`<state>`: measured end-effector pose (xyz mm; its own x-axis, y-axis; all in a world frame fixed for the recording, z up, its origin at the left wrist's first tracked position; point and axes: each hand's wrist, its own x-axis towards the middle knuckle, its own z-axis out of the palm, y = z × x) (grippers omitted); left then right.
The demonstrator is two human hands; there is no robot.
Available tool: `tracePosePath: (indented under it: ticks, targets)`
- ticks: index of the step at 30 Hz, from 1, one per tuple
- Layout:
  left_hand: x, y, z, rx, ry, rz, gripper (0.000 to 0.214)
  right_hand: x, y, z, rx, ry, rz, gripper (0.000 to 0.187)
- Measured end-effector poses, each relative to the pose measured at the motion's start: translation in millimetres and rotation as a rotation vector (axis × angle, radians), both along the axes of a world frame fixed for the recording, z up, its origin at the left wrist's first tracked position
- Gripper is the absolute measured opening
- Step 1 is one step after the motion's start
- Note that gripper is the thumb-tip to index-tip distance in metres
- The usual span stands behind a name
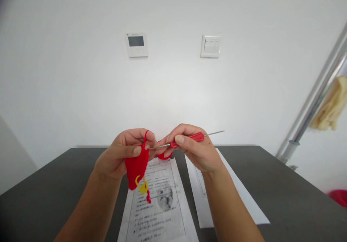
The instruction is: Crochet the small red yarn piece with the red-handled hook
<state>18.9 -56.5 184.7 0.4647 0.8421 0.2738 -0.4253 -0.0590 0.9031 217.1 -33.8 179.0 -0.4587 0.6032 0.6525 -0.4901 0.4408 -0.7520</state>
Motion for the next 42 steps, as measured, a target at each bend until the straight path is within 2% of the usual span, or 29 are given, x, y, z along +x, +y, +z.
tracePosePath:
  ticks: [6,10,13,19,24,30,33,38,42]
  targets:
    - [4,-4,2.5,-0.019,-0.016,-0.004,0.030,-7,1,-1.9,-0.102,0.029,0.121,0.019]
    - [6,-6,4.6,-0.037,-0.043,0.007,0.031,-13,0,-3.7,-0.151,0.038,0.107,0.025]
    - [7,-7,6.5,-0.045,-0.079,0.011,0.030,-17,0,-6.5,-0.111,0.059,0.098,0.026]
    - [12,-9,10.0,-0.041,-0.104,0.043,0.036,-23,2,-12.9,0.082,0.142,0.083,0.021]
    - [13,-7,6.4,-0.027,-0.103,0.054,0.032,-20,5,-13.3,0.093,0.107,-0.042,0.027]
    - [4,-3,1.7,0.029,-0.093,0.102,0.024,-9,5,-9.6,0.102,0.074,-0.102,0.019]
    - [0,-2,2.7,0.082,-0.014,0.158,0.026,-5,4,-7.9,0.098,0.069,-0.099,0.016]
    - [-6,0,4.2,0.160,0.179,0.353,0.028,0,4,-6.0,0.112,0.032,-0.102,0.005]
    - [-9,-1,3.9,0.214,0.255,0.420,0.022,4,4,-5.6,0.126,-0.006,-0.135,0.006]
